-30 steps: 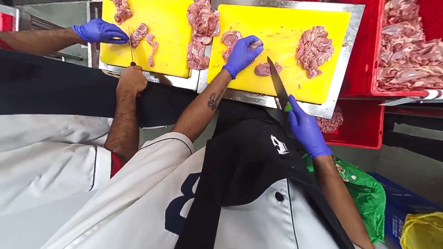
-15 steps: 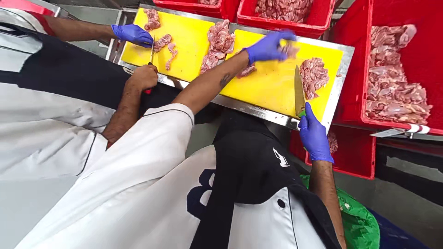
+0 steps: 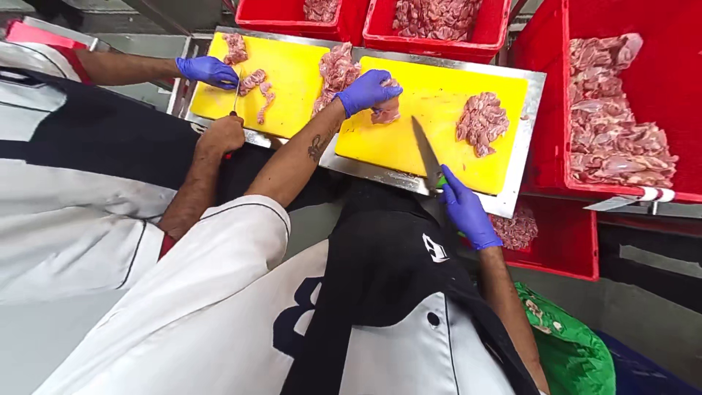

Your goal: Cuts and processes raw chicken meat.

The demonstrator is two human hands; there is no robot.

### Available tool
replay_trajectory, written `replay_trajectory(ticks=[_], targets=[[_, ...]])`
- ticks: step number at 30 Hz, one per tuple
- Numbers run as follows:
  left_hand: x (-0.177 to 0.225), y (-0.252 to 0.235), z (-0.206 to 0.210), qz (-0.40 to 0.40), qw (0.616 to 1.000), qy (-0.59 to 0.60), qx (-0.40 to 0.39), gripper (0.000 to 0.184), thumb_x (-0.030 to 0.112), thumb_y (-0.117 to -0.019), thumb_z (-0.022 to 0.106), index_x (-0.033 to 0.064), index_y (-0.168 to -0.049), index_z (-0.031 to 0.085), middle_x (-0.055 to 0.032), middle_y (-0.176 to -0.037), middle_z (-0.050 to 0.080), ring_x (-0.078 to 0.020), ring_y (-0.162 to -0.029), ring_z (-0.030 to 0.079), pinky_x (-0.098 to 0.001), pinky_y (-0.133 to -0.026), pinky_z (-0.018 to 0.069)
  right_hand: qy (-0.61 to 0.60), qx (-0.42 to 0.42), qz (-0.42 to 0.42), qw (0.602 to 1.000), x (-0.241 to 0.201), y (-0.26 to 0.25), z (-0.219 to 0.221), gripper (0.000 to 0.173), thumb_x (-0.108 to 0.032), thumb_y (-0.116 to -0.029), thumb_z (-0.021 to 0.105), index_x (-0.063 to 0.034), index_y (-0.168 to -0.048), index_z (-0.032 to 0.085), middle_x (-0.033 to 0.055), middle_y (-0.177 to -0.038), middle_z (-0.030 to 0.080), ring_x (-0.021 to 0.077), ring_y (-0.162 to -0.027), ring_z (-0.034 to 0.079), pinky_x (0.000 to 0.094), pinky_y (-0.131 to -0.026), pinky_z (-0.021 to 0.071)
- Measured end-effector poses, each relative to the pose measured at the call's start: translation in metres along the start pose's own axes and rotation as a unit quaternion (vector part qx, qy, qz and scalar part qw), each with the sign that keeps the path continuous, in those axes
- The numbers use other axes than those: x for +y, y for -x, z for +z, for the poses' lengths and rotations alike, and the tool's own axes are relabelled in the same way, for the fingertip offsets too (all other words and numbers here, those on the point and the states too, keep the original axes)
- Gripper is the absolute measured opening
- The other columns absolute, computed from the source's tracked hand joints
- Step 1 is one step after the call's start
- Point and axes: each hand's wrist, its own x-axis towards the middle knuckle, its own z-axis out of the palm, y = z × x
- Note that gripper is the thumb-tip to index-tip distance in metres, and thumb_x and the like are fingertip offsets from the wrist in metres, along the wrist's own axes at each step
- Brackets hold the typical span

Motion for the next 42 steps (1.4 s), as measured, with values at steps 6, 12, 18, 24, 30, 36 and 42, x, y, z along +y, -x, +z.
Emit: replay_trajectory(ticks=[6, 12, 18, 24, 30, 36, 42], targets=[[0.042, 0.034, 0.037, -0.017, 0.954, 0.300, 0.015, 0.035, 0.027, -0.1094, 0.048, 0.0037, -0.134, 0.056, -0.0154, -0.106, 0.070, -0.0230, -0.083, 0.072, -0.0396, -0.071, 0.0630, -0.023, 0.129, 0.033, 0.991, 0.006, -0.003, -0.047, 0.052, -0.033, -0.1102, 0.034, -0.0258, -0.161, 0.035, 0.0076, -0.092, 0.068, 0.0180, -0.063, 0.060, 0.0407, -0.057, 0.0531], [-0.023, 0.056, 0.093, -0.105, 0.987, -0.092, 0.076, 0.043, 0.029, -0.0981, 0.065, 0.0055, -0.133, 0.060, -0.0165, -0.098, 0.072, -0.0315, -0.089, 0.071, -0.0539, -0.084, 0.0584, -0.170, -0.004, 0.014, 0.985, 0.000, 0.009, -0.014, 0.049, -0.029, -0.1120, 0.036, -0.0256, -0.161, 0.036, 0.0013, -0.085, 0.066, 0.0108, -0.050, 0.052, 0.0282, -0.044, 0.0473], [-0.013, 0.057, 0.084, -0.079, 0.956, -0.267, 0.086, 0.044, 0.033, -0.0939, 0.067, 0.0144, -0.134, 0.063, -0.0104, -0.118, 0.071, -0.0323, -0.113, 0.067, -0.0571, -0.095, 0.0548, -0.064, 0.073, 0.043, 0.994, 0.009, 0.022, -0.005, 0.050, -0.033, -0.1116, 0.033, -0.0271, -0.161, 0.037, 0.0037, -0.087, 0.067, 0.0145, -0.059, 0.058, 0.0359, -0.054, 0.0516], [-0.009, 0.031, 0.115, 0.187, 0.949, -0.253, 0.031, 0.021, 0.018, -0.1005, 0.059, 0.0073, -0.108, 0.076, -0.0128, -0.113, 0.073, -0.0302, -0.114, 0.067, -0.0473, -0.102, 0.0525, 0.144, 0.072, -0.019, 0.987, -0.038, 0.016, 0.010, 0.052, -0.026, -0.1100, 0.033, -0.0232, -0.161, 0.034, 0.0183, -0.092, 0.072, 0.0381, -0.083, 0.071, 0.0596, -0.075, 0.0551], [-0.001, 0.027, 0.121, 0.161, 0.945, -0.286, 0.005, 0.026, 0.023, -0.1029, 0.056, 0.0076, -0.107, 0.076, -0.0126, -0.112, 0.073, -0.0304, -0.112, 0.067, -0.0478, -0.100, 0.0531, 0.156, 0.090, 0.004, 0.984, -0.066, -0.039, 0.017, 0.053, -0.022, -0.1091, 0.038, -0.0281, -0.161, 0.028, 0.0187, -0.078, 0.067, 0.0416, -0.066, 0.067, 0.0592, -0.053, 0.0526], [-0.002, 0.036, 0.114, 0.130, 0.951, -0.277, 0.030, 0.033, 0.034, -0.0954, 0.066, 0.0126, -0.119, 0.073, -0.0086, -0.121, 0.072, -0.0287, -0.118, 0.066, -0.0526, -0.103, 0.0498, 0.212, 0.041, 0.011, 0.976, -0.022, 0.060, 0.010, 0.053, -0.028, -0.1099, 0.030, -0.0283, -0.162, 0.031, 0.0179, -0.093, 0.072, 0.0400, -0.081, 0.071, 0.0591, -0.068, 0.0552], [-0.023, 0.046, 0.114, 0.253, 0.928, -0.273, -0.002, 0.022, 0.030, -0.0989, 0.064, 0.0143, -0.105, 0.078, -0.0060, -0.110, 0.075, -0.0267, -0.113, 0.067, -0.0499, -0.101, 0.0509, 0.114, 0.071, 0.024, 0.991, -0.001, 0.012, -0.020, 0.050, -0.032, -0.1106, 0.034, -0.0310, -0.161, 0.036, 0.0202, -0.096, 0.072, 0.0396, -0.085, 0.070, 0.0641, -0.077, 0.0534]])
